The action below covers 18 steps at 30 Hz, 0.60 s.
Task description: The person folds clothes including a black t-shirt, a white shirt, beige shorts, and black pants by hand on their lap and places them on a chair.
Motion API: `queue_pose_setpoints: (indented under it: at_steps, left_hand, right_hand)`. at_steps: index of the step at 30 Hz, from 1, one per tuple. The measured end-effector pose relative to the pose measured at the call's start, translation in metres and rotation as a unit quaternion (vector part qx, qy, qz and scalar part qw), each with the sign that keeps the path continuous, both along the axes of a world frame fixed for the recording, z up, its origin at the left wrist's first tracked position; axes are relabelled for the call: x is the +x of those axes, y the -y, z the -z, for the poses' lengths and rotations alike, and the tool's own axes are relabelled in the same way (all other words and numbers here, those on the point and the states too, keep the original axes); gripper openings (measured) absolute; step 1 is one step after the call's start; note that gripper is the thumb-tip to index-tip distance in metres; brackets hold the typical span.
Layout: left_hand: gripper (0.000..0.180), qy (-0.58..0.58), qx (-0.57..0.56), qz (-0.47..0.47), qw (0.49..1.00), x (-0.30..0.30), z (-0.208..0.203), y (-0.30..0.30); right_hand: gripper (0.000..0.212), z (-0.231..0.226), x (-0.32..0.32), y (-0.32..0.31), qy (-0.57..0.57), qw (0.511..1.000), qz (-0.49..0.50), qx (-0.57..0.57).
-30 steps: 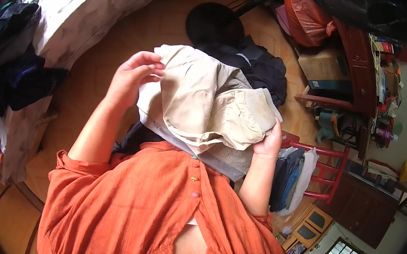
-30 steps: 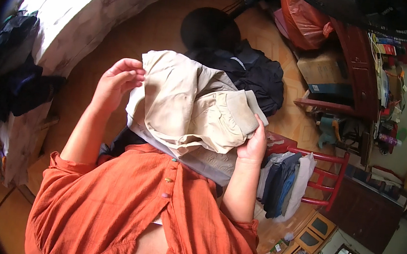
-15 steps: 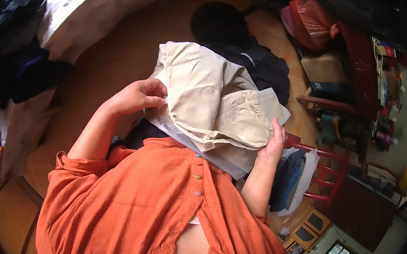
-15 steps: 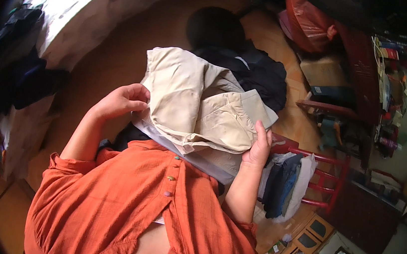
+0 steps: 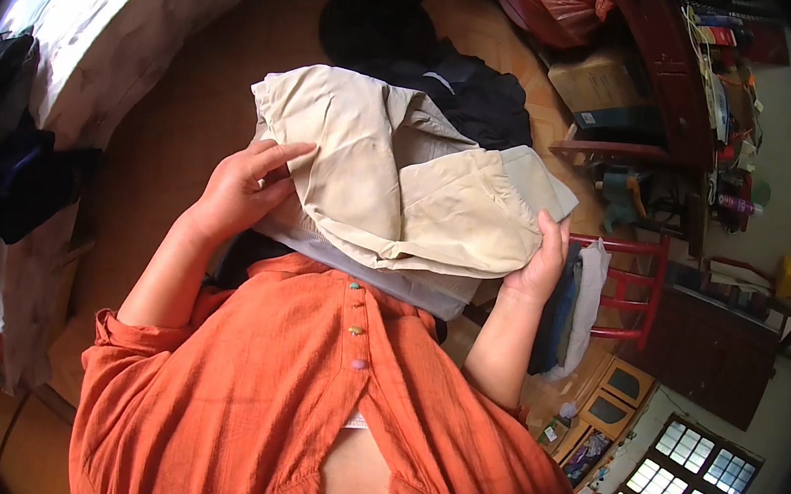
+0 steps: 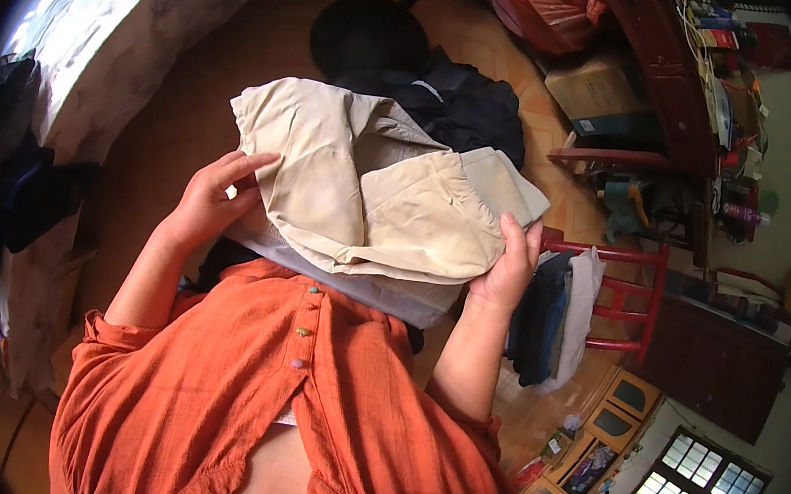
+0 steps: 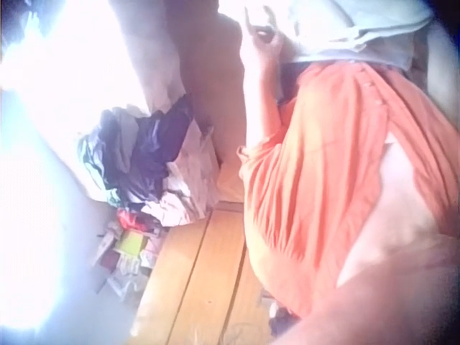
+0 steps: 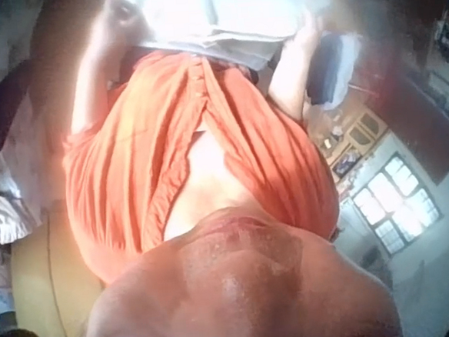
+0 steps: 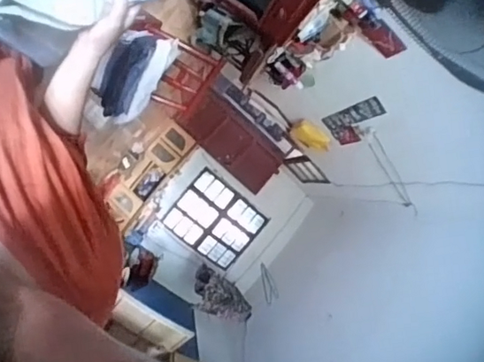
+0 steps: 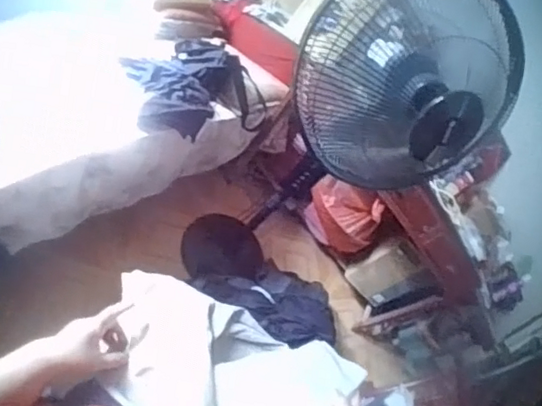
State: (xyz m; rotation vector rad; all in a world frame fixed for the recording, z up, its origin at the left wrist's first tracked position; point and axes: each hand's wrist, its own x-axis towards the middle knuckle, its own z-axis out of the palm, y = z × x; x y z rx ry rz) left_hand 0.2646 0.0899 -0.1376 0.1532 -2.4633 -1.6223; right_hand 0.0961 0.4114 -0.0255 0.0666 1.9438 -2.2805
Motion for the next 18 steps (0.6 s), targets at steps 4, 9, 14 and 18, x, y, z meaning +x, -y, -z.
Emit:
queue_pose_setpoints:
  at_steps: [4, 9, 14, 18]
  left_hand:
    - [0.027, -0.001, 0.004, 0.0, 1.0, -0.002, -0.002, -0.005]
    - [0.023, -0.004, 0.016, 0.005, 1.0, -0.002, 0.0, -0.005]
    - [0.017, 0.05, 0.16, 0.01, 0.986, 0.005, 0.0, -0.002]
    - [0.012, 0.023, 0.255, -0.003, 0.967, 0.002, -0.04, 0.022]
  right_hand:
    - [0.066, -0.003, 0.002, -0.002, -0.027, 1.0, 0.012, 0.004]
    - [0.072, -0.008, 0.004, -0.004, -0.069, 0.996, 0.036, 0.043]
    - [0.068, -0.016, 0.008, -0.007, -0.179, 0.973, 0.067, 0.128]
    - [0.046, -0.05, 0.019, -0.034, -0.044, 0.992, -0.037, 0.109]
